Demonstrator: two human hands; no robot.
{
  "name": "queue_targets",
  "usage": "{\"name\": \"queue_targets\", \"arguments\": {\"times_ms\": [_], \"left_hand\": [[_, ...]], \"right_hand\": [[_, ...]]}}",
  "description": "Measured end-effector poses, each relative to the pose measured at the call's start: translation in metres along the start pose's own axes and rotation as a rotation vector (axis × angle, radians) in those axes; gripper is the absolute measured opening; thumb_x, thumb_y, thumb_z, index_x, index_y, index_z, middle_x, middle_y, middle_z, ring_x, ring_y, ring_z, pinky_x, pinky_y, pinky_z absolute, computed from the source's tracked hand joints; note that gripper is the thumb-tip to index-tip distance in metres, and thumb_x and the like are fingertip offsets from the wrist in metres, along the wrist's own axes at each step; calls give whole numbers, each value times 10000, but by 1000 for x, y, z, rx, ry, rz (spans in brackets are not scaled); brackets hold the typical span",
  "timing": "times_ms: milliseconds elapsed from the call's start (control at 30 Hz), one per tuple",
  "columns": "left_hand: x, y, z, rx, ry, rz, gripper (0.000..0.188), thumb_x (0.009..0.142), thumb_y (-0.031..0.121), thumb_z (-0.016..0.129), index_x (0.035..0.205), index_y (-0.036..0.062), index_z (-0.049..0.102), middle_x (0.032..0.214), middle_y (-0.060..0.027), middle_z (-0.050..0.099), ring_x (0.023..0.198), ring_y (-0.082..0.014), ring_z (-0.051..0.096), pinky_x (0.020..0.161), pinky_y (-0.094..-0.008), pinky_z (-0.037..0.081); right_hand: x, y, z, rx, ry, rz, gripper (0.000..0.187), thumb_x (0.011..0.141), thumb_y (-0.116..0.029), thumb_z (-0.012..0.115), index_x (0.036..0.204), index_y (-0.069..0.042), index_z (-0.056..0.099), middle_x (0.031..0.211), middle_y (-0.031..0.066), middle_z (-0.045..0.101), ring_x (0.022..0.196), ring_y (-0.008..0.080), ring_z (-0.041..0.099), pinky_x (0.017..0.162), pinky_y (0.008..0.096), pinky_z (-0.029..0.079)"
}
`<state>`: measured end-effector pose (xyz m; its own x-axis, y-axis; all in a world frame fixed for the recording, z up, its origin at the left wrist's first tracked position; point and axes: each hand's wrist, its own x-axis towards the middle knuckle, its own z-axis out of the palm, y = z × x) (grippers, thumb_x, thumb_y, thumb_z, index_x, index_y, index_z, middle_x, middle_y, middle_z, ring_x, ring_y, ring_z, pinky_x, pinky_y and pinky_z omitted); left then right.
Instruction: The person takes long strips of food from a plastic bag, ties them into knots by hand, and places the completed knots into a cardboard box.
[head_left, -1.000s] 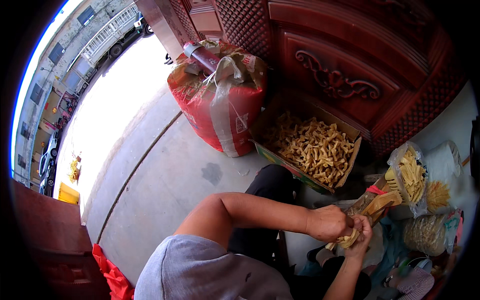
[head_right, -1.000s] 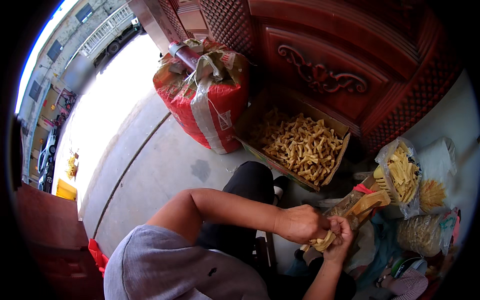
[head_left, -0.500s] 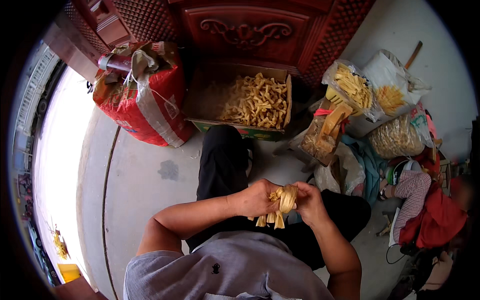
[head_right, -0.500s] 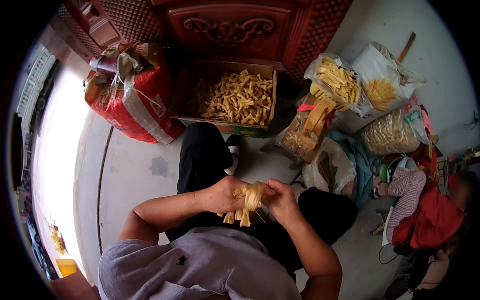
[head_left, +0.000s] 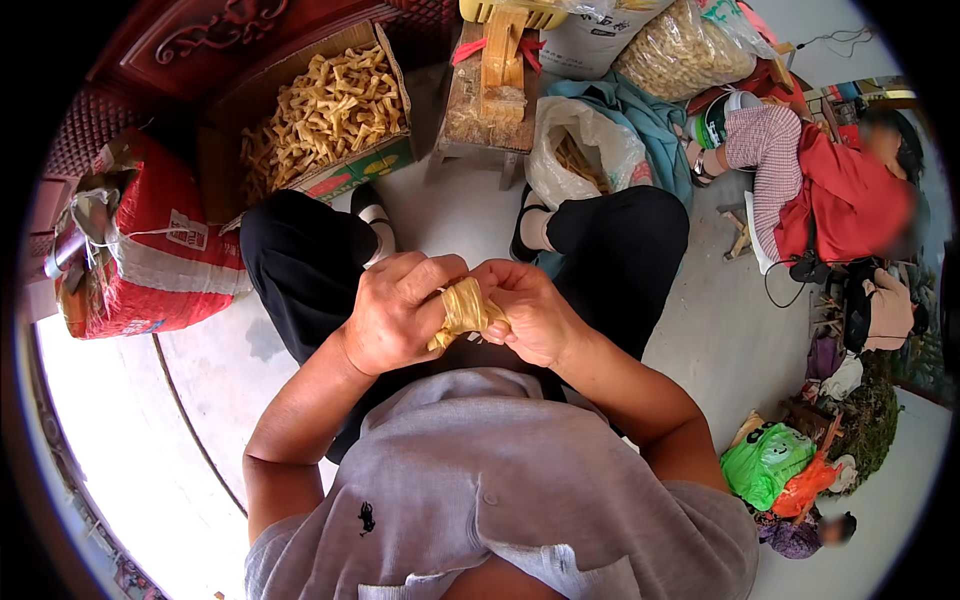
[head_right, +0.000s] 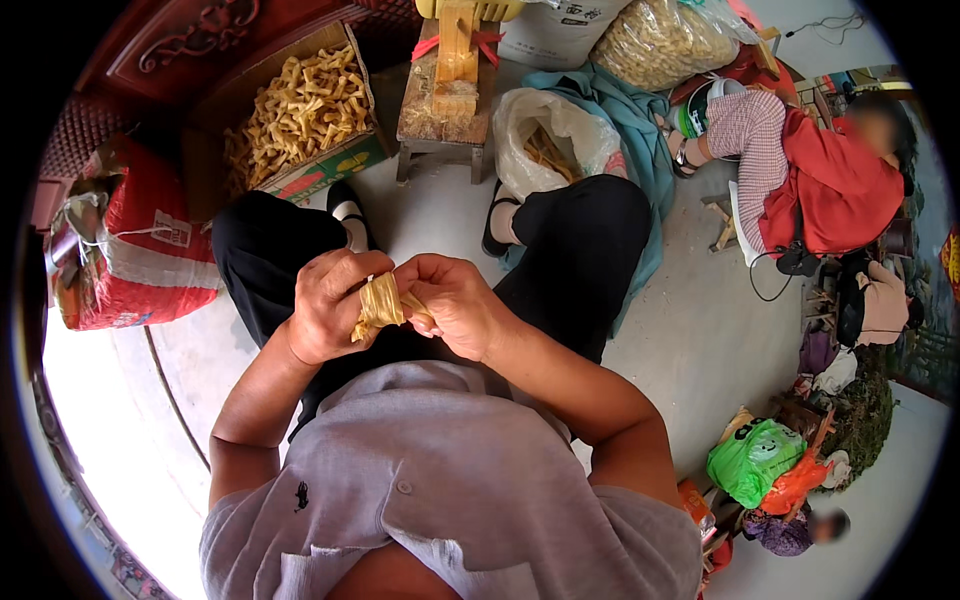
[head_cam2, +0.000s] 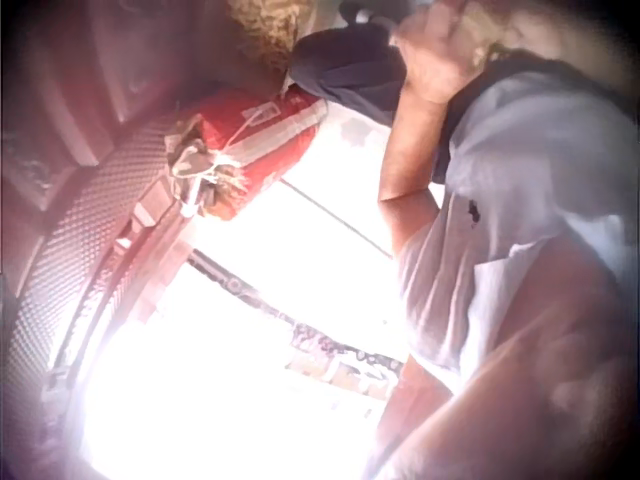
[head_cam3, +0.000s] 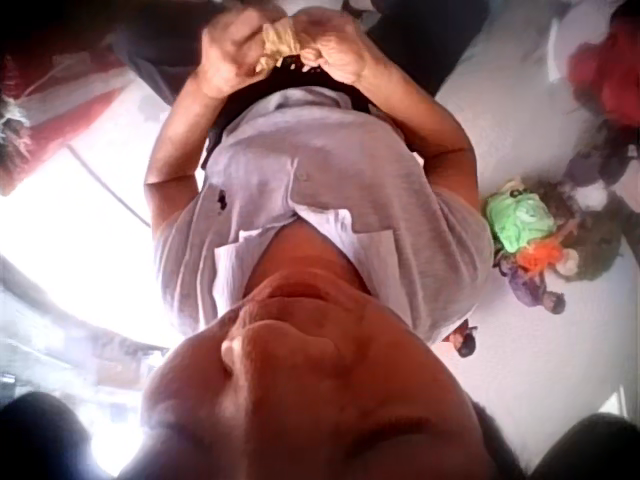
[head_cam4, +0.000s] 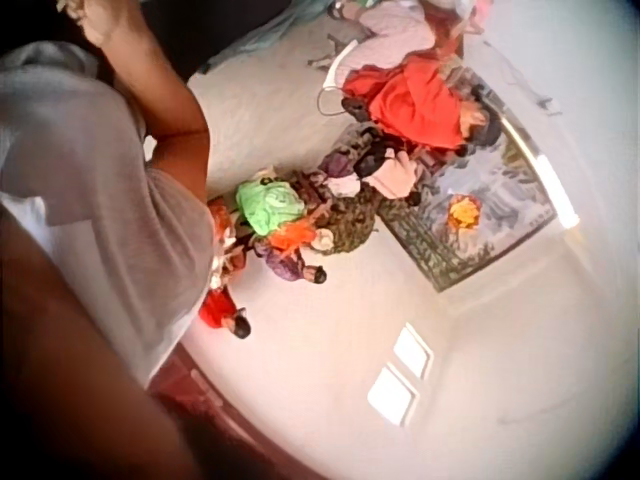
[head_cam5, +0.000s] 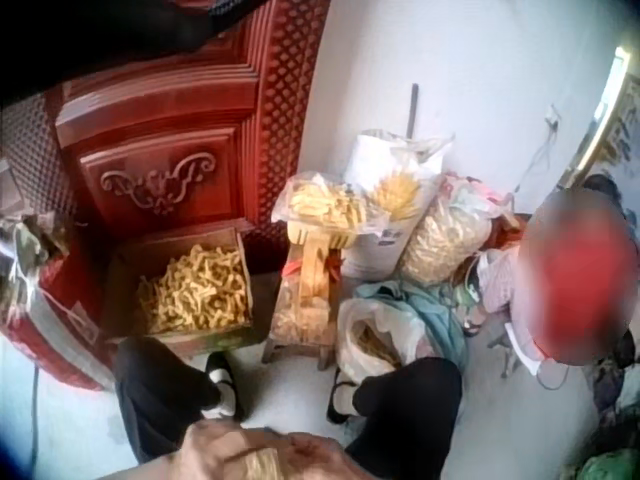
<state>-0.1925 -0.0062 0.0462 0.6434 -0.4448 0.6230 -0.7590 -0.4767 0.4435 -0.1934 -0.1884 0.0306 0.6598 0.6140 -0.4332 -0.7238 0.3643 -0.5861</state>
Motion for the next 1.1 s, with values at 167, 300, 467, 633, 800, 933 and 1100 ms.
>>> {"name": "queue_targets", "arguments": {"times_ms": [167,300,467,633,800,933,1100], "left_hand": [[6,13,13,-48,112,-125,290,698,32,666,987,6,660,1034,-169,611,711,-219,624,590,-283,503],[15,28,27,-336,361,-296,314,734,18,671,1049,16,667,1138,-172,594,767,-198,643,673,-286,521],[13,27,24,-672,129,-528,246,817,78,633,1044,-17,642,1179,-180,581,991,-279,619,810,-317,503],[11,19,19,-413,-77,-526,237,748,57,689,974,0,647,1101,-112,618,871,-264,652,720,-299,530],[10,27,30,-124,-52,-470,219,701,39,706,912,16,653,1065,-78,624,785,-253,655,647,-307,537],[7,23,32,12,-135,-310,210,657,36,702,858,13,645,1051,-51,622,700,-227,642,574,-310,523],[1,21,31,-60,-215,-187,278,564,-19,709,830,-11,629,1048,-85,613,704,-225,642,602,-299,527]], "right_hand": [[-14,-1,18,-108,208,-412,66,908,-40,566,948,7,591,719,29,595,547,48,501,466,183,385],[-19,-6,30,-405,293,-786,70,904,-37,574,945,20,577,783,62,625,557,47,505,477,199,418],[-22,-5,17,-730,361,-944,127,885,-72,618,958,32,602,741,62,625,621,76,570,546,207,460],[-23,1,0,-825,282,-762,145,879,-112,632,928,21,601,725,91,626,595,99,593,528,227,467],[-17,5,-7,-852,326,-630,198,892,-165,615,905,31,591,722,101,638,586,115,612,512,246,474],[-14,17,-12,-592,334,-472,224,924,-199,560,878,18,591,687,60,608,560,111,575,508,224,458],[-4,31,-31,44,262,-100,353,969,-304,450,800,-20,573,646,35,551,524,98,500,475,212,405]]}}
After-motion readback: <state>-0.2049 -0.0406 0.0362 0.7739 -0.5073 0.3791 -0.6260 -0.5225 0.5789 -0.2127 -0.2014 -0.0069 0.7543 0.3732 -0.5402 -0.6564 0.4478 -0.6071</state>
